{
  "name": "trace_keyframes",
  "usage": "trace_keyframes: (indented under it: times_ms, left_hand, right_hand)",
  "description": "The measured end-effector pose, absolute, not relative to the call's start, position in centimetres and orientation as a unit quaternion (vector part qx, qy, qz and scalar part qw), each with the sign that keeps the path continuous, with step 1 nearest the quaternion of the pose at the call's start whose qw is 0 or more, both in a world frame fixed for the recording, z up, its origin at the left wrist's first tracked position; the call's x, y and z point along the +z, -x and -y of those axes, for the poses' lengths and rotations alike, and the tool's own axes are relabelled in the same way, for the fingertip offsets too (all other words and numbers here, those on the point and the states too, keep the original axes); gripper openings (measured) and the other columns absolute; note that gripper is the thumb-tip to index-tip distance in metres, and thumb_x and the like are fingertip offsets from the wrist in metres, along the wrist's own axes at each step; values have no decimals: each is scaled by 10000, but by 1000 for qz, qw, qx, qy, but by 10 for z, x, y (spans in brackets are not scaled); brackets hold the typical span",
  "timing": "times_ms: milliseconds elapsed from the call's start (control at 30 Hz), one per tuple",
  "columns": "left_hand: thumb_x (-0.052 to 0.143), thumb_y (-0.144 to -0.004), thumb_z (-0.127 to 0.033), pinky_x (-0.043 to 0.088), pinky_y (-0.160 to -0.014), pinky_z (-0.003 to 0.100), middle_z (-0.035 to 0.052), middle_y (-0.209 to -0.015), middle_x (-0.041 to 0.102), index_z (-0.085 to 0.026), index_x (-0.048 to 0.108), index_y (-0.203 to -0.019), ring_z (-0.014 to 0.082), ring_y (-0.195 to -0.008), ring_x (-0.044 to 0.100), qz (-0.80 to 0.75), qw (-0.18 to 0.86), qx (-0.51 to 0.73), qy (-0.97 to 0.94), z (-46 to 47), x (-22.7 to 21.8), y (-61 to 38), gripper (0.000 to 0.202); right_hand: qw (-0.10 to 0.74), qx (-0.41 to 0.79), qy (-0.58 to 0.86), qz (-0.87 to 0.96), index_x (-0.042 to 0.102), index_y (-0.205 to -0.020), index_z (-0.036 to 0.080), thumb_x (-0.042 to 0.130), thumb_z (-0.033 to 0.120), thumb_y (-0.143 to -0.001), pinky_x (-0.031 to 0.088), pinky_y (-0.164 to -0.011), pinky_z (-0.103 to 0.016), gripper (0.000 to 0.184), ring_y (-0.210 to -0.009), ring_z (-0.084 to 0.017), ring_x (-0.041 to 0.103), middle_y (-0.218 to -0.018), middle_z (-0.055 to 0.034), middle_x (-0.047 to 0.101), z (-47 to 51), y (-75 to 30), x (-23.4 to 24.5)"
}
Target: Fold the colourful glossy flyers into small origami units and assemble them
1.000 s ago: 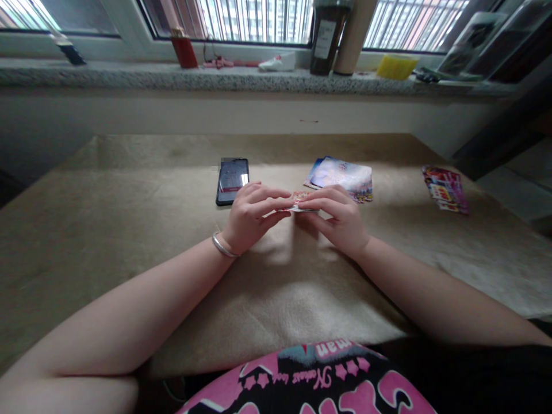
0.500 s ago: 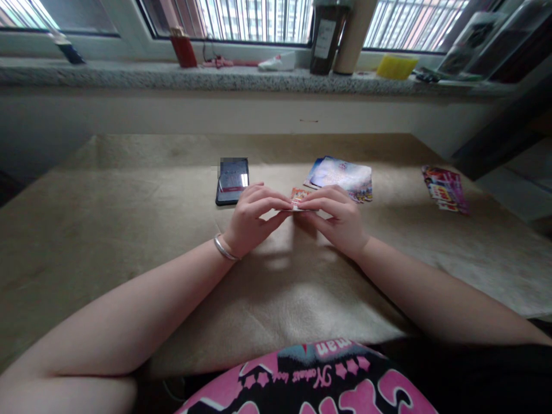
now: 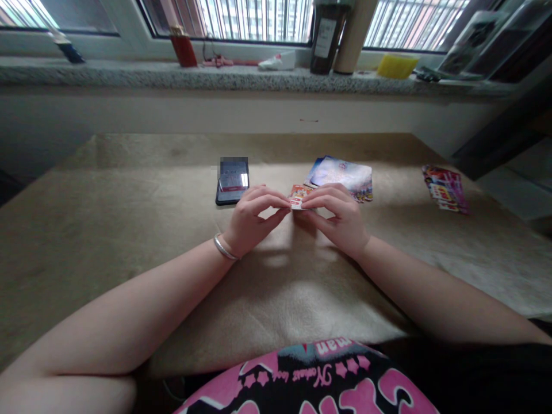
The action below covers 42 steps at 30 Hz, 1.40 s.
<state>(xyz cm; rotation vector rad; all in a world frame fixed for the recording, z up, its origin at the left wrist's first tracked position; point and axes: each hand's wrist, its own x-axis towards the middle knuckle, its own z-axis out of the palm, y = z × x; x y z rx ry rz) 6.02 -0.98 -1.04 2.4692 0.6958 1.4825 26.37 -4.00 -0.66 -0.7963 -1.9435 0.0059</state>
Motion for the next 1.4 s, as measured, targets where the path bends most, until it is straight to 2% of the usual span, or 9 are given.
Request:
trace_keyframes:
  times_ms: [533,833,1100,1300,1400]
  left_hand:
    - [630,-831,-201,524,-759,279,26,-844,680,-181,627,-802,120,-802,631,-232,128,514,-816,11,-11,-60,35]
    - [618,-839,-223,485,-765,296,17,-813,677,-196,636,-818,131,-770,604,-228,47,461,-856,11,-11,-61,38]
    - [625,-834,-238,469,-753,279,5,-801,663,-197,615,-771,123,-762,597,-229,47,478,-847,9,-13,-60,76]
    - [622,-835,-240,442,-743,285,1,-792,656,-211,640,-847,130,-737,569,-228,8,439,-869,10,-12,-61,36]
    - [621,-843,-257,430,-738,286,-3,-771,649,-216,644,-816,129,-727,561,-227,7,442,-868,10,-11,-61,54]
  right_hand:
    - [499,11,336,799,616,-824,249,618,211,-805,497,-833,-393,42,-847,-185,655,-847,-12,717,42,-263,-4]
    - [488,1,330,808,635,-786,252,633,188,-796,505,-816,-373,65,-850,-181,640,-821,-4,716,42,-259,-3]
    - [490,19,329,807,620,-809,240,624,162,-775,502,-836,-375,85,-873,-182,624,-832,-10,705,43,-259,-4]
    - [473,2,335,815,629,-787,251,622,186,-791,506,-825,-377,65,-898,-189,617,-815,-3,705,42,-258,-5]
    - [469,9,341,815,622,-799,246,622,188,-782,507,-835,-388,60,-912,-198,613,-824,-9,705,44,-257,-4]
